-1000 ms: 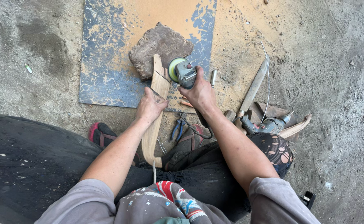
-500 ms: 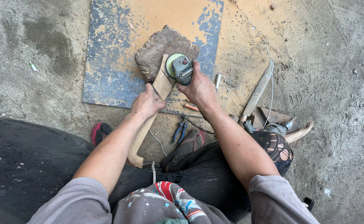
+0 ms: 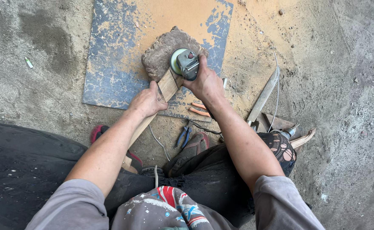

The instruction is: The person uses an angle grinder with a sanding disc to smooth the surface of a curved piece of wood. They hold the wood with one hand and operate the tool with the other, moving it along the edges and flat surfaces to remove roughness.

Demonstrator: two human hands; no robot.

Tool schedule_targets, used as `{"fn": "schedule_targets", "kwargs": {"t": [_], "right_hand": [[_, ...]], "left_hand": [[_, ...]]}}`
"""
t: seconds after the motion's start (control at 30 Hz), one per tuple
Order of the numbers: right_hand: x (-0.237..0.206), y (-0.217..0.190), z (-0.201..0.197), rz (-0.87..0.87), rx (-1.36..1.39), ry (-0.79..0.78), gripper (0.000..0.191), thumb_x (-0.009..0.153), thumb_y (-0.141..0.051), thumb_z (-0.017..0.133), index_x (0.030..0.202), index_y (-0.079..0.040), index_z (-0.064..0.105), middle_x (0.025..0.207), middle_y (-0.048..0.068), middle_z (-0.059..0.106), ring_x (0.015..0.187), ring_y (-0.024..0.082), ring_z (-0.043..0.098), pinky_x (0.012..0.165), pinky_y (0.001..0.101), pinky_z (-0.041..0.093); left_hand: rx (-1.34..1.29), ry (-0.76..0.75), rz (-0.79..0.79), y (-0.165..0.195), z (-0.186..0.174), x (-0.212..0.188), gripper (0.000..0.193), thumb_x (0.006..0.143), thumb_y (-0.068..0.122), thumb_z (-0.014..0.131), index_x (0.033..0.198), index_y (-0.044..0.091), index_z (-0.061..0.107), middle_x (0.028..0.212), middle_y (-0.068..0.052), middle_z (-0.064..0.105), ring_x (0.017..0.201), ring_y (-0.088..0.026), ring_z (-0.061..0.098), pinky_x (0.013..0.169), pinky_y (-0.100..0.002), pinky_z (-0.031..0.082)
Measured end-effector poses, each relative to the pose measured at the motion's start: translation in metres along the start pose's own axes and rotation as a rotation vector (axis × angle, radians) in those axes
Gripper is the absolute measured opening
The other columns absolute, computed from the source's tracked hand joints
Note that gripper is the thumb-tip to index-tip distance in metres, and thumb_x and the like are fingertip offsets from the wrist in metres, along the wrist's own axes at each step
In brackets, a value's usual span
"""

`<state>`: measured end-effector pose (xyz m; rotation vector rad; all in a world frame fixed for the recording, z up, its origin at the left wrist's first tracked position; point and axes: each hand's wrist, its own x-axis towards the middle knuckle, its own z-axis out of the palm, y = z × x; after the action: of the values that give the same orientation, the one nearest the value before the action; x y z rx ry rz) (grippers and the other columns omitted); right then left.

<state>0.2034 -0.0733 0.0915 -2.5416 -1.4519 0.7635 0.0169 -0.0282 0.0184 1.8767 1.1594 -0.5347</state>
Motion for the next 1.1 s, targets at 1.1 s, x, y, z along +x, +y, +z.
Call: {"fn": "schedule_targets", "kwargs": {"t": [1.1], "right_hand": [[0.005,-0.030,-0.019,0.111,-0.002,0.008,0.093,0.078,-0.045,0.084,0.144,-0.009,0.029,0.108,0.024,0.073,0.101,0.040,0.073,0.086,0.0505,0.058]], "left_hand": [[-0.020,0.021,0.020,0.000,-0.010,-0.010,0.091,0.081,0.038,0.084,0.147,0.000,0.035,0.108,-0.021,0.070,0.101,-0.034,0.072,0.095,-0.043,0.057]]}}
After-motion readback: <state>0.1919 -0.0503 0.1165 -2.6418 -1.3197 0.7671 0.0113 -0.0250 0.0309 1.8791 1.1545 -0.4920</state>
